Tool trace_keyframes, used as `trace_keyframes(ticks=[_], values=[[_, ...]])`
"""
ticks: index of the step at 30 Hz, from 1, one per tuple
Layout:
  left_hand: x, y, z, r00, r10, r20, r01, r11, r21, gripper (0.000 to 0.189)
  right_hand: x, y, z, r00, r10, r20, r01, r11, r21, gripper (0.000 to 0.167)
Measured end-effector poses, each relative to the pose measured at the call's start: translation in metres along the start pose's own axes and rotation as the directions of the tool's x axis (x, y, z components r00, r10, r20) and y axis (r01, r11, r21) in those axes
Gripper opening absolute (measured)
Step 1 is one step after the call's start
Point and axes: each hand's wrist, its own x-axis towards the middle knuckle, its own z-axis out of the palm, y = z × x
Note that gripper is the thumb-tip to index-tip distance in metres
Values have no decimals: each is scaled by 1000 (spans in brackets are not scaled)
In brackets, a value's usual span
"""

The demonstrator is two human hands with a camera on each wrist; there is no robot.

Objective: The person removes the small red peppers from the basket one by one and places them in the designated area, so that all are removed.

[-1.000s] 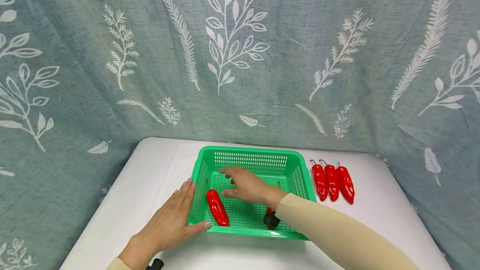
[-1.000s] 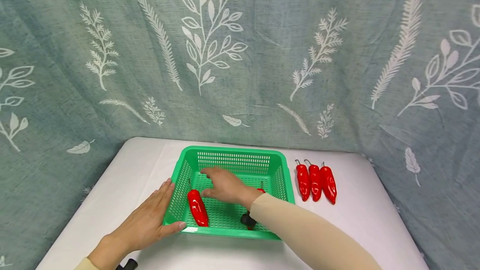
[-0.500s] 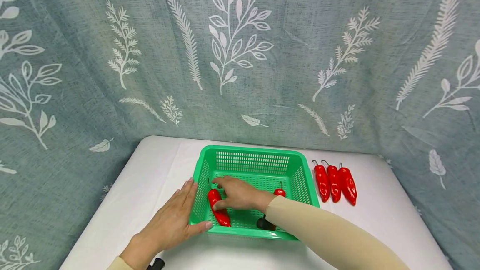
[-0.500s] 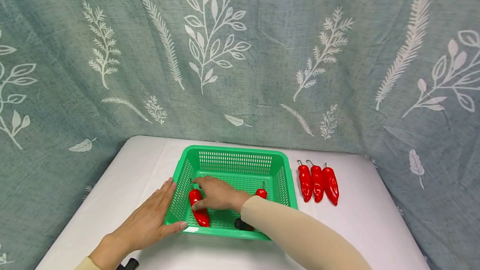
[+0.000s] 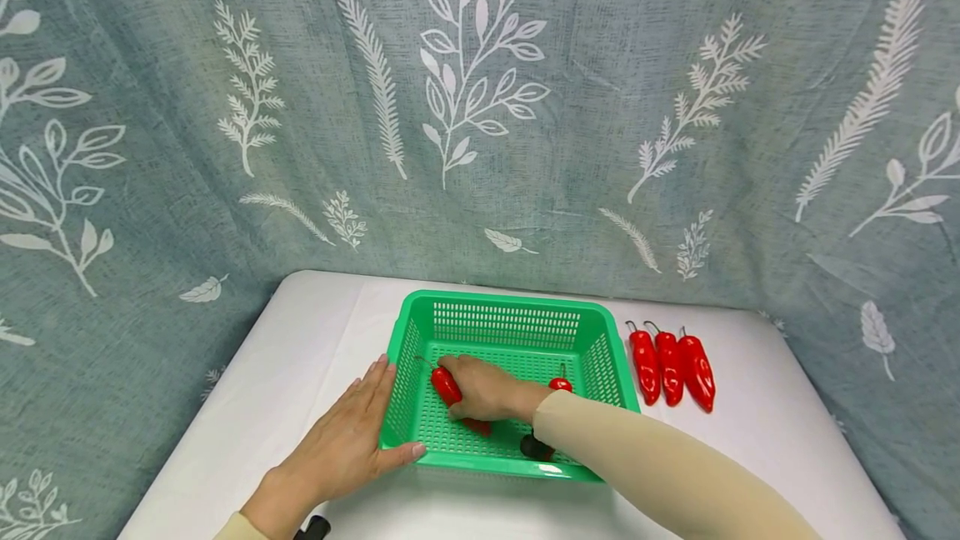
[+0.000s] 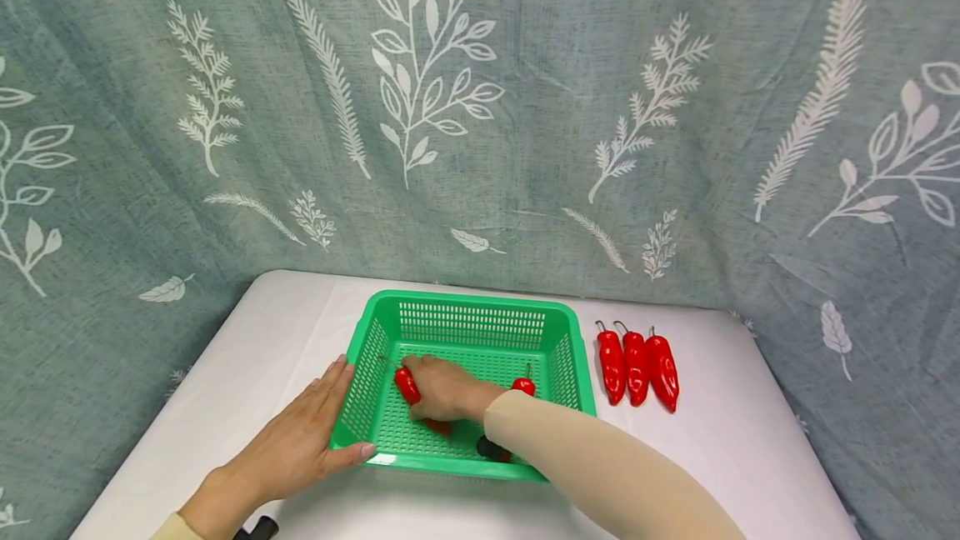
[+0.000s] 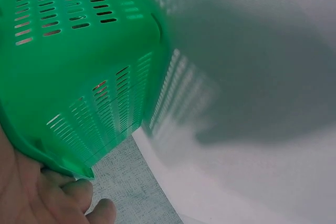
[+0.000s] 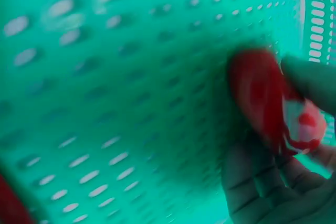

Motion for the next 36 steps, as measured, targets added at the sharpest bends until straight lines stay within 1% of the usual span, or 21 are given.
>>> trace_keyframes(ticks=[2, 6, 8, 11, 14, 17, 24, 31, 34, 36], values=[[0, 0, 0, 1000, 0, 4, 0, 1000, -4, 115, -2, 5, -2, 1000, 0, -18, 0, 999, 38, 74], [1, 1, 0, 1000, 1, -5, -1, 1000, -5, 115, -4, 15, -9, 999, 9, -49, -2, 989, 149, 71], [2, 1, 0, 1000, 4, -14, -4, 1000, -3, 115, -4, 19, -13, 998, 21, -64, -7, 977, 215, 69], [2, 2, 0, 1000, 9, -25, -9, 1000, -3, 115, -5, 24, -17, 996, 50, -77, -23, 946, 324, 65], [2, 2, 0, 999, 9, -32, -9, 1000, -10, 115, -8, 26, -22, 993, 83, -79, -46, 922, 383, 62], [2, 2, 0, 999, 6, -32, -6, 1000, -16, 115, -10, 27, -27, 990, 109, -90, -64, 914, 402, 59], [2, 3, 0, 1000, -1, -15, 0, 1000, -25, 114, -15, 28, -37, 982, 122, -143, -56, 917, 395, 58], [1, 3, 2, 1000, -9, -11, 8, 999, -37, 114, -26, 27, -49, 971, 148, -188, -44, 883, 467, 59], [0, 2, 3, 1000, -8, -12, 8, 999, -35, 115, -30, 27, -52, 965, 171, -199, -56, 874, 482, 60], [0, 2, 4, 1000, -11, -11, 10, 999, -37, 116, -32, 28, -53, 961, 182, -208, -61, 874, 482, 61]])
